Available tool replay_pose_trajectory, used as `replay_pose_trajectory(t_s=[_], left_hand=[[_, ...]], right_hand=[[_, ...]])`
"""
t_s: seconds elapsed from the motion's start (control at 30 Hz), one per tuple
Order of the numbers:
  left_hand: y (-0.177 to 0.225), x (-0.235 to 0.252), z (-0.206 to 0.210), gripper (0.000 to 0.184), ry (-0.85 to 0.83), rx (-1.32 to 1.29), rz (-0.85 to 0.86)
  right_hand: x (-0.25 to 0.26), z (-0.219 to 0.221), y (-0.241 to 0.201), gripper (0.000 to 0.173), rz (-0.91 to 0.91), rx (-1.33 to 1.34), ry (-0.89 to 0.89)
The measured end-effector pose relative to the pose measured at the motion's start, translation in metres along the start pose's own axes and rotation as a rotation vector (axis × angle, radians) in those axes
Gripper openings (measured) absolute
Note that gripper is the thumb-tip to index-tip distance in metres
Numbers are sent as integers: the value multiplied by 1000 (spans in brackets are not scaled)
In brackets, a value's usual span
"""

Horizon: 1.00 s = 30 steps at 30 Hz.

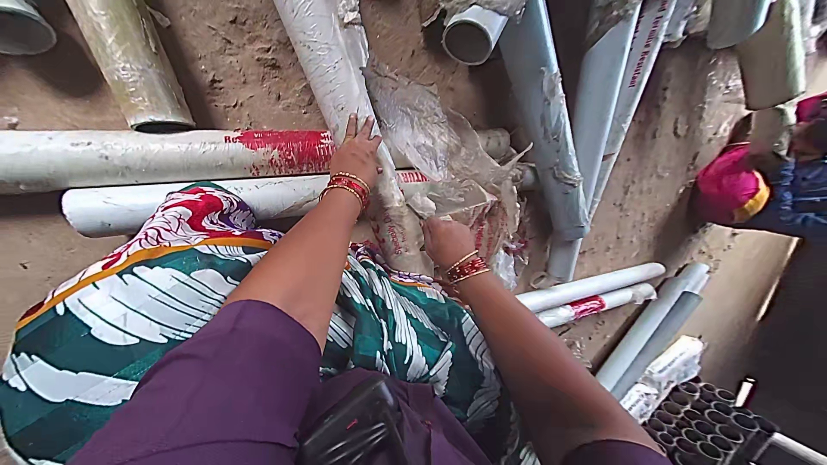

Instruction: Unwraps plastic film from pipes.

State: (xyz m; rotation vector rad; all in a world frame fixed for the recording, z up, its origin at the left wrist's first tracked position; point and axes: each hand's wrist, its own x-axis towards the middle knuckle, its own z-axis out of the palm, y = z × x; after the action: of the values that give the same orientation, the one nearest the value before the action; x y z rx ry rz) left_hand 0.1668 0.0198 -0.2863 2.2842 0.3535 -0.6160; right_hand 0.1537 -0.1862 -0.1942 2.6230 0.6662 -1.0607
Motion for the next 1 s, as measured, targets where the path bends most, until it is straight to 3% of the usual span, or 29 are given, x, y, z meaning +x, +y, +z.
replay_pose_trajectory(t_s=[0.13,0.23,0.37,0.5,0.57,0.67,0.73,0.9,0.93,1.0], left_hand=[[-4,-2,-2,62,14,-13,5],[-5,-3,-2,63,-4,-16,8],[-4,-3,-1,62,-6,-20,6],[-4,-6,3,63,-10,-25,4],[-2,-4,1,63,2,-23,8],[-6,-6,-2,62,15,-43,6],[-8,-8,-2,62,12,-52,7],[-7,-5,1,61,15,-51,-9],[-6,-3,-1,61,25,-54,-6],[-6,-3,-1,61,29,-68,-11]], right_hand=[[29,-3,-27,41,55,-38,-126],[5,25,-5,38,51,-56,-223],[-25,38,36,37,129,-182,-557],[-18,4,22,40,82,-56,-229],[11,-10,-1,43,22,-30,-126],[35,-4,-14,44,31,-14,-136],[23,21,1,42,40,33,-183],[-26,42,49,39,81,-168,-564],[-29,34,52,39,87,-141,-522],[-23,18,46,39,45,26,-228]])
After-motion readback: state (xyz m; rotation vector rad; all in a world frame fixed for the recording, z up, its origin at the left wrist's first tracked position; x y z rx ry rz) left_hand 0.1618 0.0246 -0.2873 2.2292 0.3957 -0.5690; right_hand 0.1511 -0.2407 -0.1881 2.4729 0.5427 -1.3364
